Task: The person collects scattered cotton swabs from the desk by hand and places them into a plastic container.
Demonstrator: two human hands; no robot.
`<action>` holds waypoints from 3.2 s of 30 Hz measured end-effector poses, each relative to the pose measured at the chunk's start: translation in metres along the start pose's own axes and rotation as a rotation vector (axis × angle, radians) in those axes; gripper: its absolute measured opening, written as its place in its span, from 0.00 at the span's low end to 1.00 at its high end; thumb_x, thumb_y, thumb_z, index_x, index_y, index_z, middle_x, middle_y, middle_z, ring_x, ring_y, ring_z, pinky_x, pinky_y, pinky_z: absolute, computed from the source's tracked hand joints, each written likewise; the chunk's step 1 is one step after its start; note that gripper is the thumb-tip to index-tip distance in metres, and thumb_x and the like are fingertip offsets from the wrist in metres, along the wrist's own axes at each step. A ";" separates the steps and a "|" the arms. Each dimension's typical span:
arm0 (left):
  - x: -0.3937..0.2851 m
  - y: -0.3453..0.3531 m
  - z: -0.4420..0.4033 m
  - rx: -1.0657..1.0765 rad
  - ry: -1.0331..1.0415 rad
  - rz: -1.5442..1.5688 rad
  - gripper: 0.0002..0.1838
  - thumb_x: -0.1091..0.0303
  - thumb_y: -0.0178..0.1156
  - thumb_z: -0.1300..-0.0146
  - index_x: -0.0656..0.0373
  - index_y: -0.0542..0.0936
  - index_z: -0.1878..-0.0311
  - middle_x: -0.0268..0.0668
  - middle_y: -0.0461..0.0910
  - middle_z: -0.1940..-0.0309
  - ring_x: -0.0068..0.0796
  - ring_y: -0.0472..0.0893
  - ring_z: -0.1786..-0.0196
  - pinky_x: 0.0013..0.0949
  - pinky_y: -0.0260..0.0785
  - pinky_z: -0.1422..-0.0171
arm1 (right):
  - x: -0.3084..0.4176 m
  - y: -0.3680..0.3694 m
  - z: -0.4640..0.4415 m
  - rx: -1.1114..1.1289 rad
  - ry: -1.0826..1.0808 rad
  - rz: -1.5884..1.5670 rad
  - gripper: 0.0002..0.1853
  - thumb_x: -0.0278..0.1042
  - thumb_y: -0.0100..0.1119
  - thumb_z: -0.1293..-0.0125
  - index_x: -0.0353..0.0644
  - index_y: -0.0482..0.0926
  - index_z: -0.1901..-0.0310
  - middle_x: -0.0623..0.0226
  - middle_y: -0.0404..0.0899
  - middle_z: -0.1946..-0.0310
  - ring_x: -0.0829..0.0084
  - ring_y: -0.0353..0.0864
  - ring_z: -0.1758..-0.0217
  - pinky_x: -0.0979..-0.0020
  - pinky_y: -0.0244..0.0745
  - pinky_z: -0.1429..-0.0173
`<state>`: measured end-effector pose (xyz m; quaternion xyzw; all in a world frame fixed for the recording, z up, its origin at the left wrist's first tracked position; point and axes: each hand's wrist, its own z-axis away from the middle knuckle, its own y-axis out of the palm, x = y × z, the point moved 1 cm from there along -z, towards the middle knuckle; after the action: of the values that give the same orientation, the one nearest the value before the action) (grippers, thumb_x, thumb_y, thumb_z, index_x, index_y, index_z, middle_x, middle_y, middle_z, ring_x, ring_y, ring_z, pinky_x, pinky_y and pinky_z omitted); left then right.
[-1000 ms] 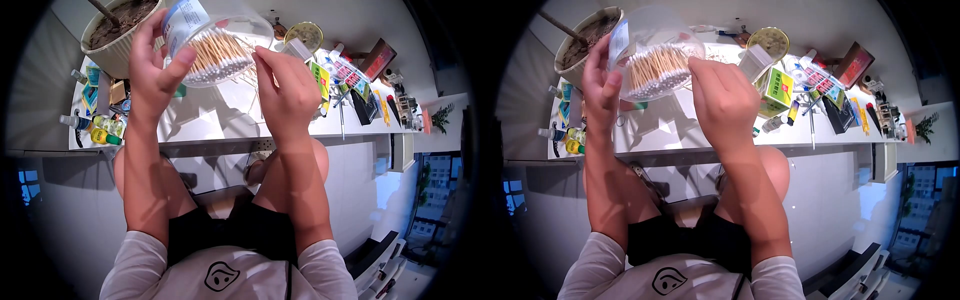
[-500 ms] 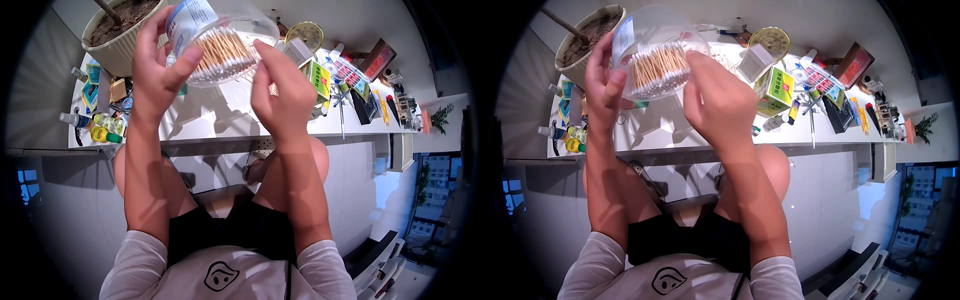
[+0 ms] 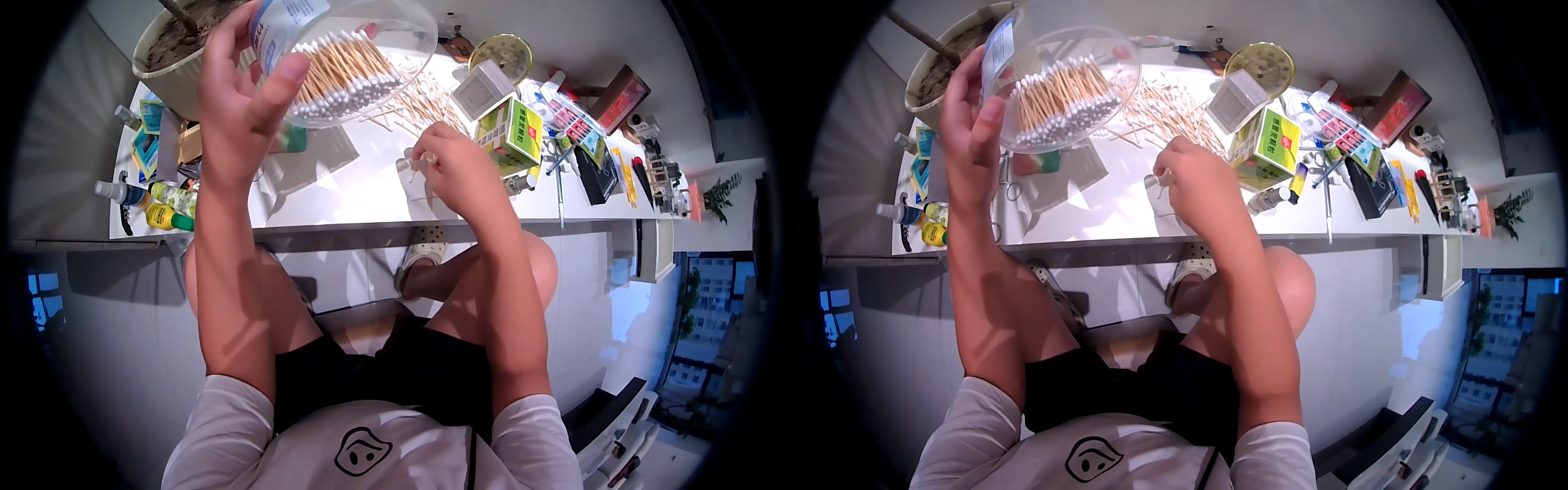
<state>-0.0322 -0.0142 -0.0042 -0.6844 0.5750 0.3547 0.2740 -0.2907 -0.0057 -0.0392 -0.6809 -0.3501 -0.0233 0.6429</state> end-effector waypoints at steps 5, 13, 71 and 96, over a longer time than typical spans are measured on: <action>0.000 0.002 0.000 0.024 0.011 -0.035 0.37 0.56 0.60 0.41 0.71 0.61 0.36 0.45 0.70 0.44 0.33 0.71 0.41 0.35 0.60 0.33 | -0.014 0.022 -0.001 0.056 -0.094 0.083 0.04 0.25 0.54 0.47 0.42 0.79 0.73 0.63 0.77 0.68 0.58 0.79 0.63 0.61 0.72 0.59; 0.000 0.001 0.000 0.018 0.008 -0.053 0.37 0.54 0.60 0.42 0.71 0.62 0.36 0.45 0.70 0.44 0.32 0.71 0.41 0.34 0.60 0.33 | 0.000 0.023 -0.014 -0.283 -0.318 0.080 0.08 0.24 0.51 0.43 0.39 0.75 0.62 0.62 0.77 0.70 0.59 0.77 0.65 0.62 0.71 0.60; 0.000 0.005 -0.001 0.044 0.037 -0.060 0.42 0.48 0.62 0.46 0.72 0.62 0.36 0.46 0.70 0.44 0.33 0.70 0.41 0.33 0.57 0.33 | 0.028 -0.041 -0.003 -0.535 0.035 -0.103 0.08 0.19 0.49 0.50 0.37 0.79 0.69 0.59 0.77 0.70 0.60 0.77 0.68 0.64 0.72 0.59; -0.003 0.006 -0.001 0.054 0.028 -0.077 0.39 0.52 0.61 0.43 0.72 0.63 0.37 0.46 0.71 0.45 0.32 0.70 0.41 0.33 0.58 0.33 | 0.000 0.016 -0.004 -0.066 -0.291 0.058 0.05 0.24 0.53 0.43 0.38 0.73 0.64 0.57 0.74 0.69 0.55 0.76 0.61 0.59 0.70 0.56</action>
<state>-0.0379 -0.0141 -0.0010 -0.7034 0.5614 0.3186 0.2976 -0.2814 -0.0080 -0.0522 -0.7076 -0.4185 0.0828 0.5632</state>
